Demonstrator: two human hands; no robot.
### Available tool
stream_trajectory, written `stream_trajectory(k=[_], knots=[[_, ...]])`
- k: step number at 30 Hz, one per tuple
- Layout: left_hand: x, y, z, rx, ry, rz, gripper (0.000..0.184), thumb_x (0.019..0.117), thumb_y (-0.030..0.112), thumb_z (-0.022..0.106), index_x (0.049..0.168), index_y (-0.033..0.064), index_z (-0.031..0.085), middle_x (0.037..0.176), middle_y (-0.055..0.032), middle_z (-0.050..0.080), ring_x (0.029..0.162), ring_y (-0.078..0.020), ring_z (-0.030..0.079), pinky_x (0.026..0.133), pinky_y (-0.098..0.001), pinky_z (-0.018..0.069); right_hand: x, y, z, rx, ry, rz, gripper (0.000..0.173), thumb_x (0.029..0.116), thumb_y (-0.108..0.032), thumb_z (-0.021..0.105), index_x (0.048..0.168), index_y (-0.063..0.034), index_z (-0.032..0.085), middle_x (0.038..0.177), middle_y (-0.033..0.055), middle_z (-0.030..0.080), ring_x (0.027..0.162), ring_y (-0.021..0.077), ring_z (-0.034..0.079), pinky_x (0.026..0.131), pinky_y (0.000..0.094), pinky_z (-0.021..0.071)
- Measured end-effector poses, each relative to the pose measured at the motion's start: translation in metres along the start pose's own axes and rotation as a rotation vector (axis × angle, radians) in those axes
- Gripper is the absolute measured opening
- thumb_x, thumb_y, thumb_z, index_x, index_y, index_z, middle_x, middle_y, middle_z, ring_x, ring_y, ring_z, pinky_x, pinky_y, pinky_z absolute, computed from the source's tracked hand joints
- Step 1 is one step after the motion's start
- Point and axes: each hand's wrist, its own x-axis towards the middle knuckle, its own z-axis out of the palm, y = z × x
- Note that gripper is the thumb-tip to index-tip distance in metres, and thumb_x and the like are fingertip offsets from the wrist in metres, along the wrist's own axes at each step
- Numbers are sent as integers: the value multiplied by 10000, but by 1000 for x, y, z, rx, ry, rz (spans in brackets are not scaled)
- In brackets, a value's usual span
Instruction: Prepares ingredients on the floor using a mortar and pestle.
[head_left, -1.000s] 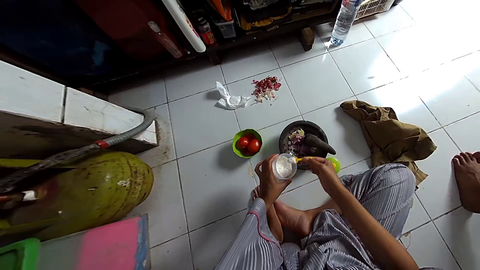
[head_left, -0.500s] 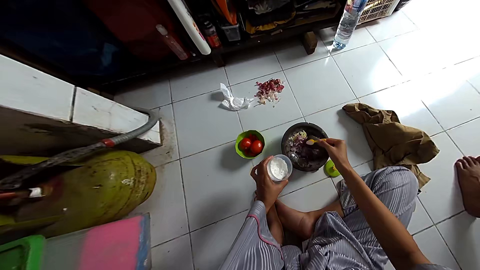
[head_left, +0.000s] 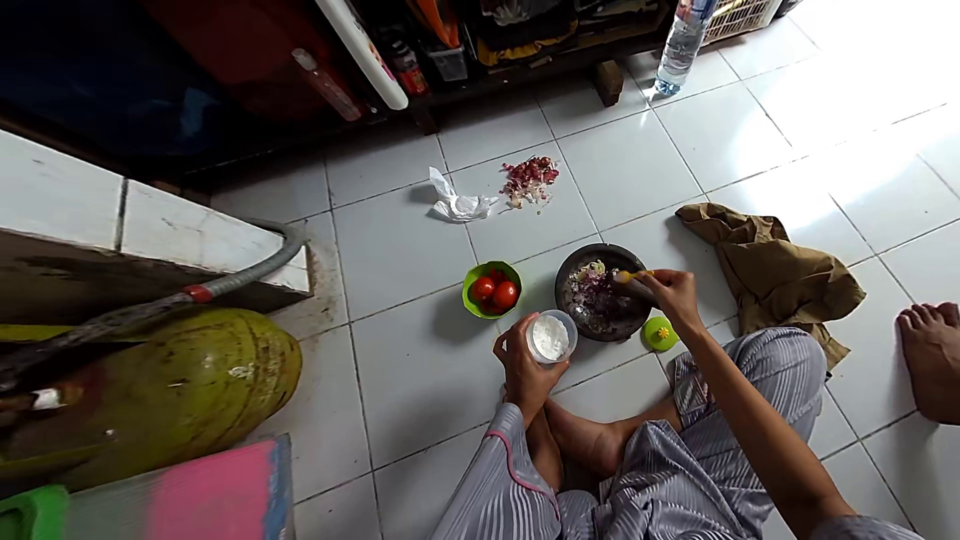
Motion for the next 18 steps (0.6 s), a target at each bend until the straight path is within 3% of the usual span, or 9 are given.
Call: stream_trajectory(k=[7,10,15,18], knots=[[-2,0,-1,-8,-19,-7,893,603,294,850,1326,-121,532,1311,-274,617,1238,-422,555,1071,-635,279,-37,-6,-19,-41,86,-111,152,947,-113,719,904,28,753,650,-9,602,559,-13,432,583,203,391],[1,2,2,-1,-11,3,893,600,302,850,1325,-113,536,1308,-267,621,1238,-416,558,1069,-638,277,-42,-8,-19,34,139,-136,166,937,-109,712,828,15,731,614,-65,571,536,-70,416,552,146,367],[1,2,1,-1,3,6,897,588,294,849,1322,-116,537,1301,-267,624,1231,-417,557,1064,-630,282,-32,-10,-11,113,136,-52,166,939,-85,721,805,13,724,608,-56,576,538,-44,449,567,163,403],[-1,1,-1,6,-6,9,893,590,306,848,1316,-114,543,1295,-266,627,1230,-421,560,1062,-641,279,-27,-10,-2,77,77,1,177,944,-105,735,822,22,727,626,-5,597,559,14,483,598,237,437]])
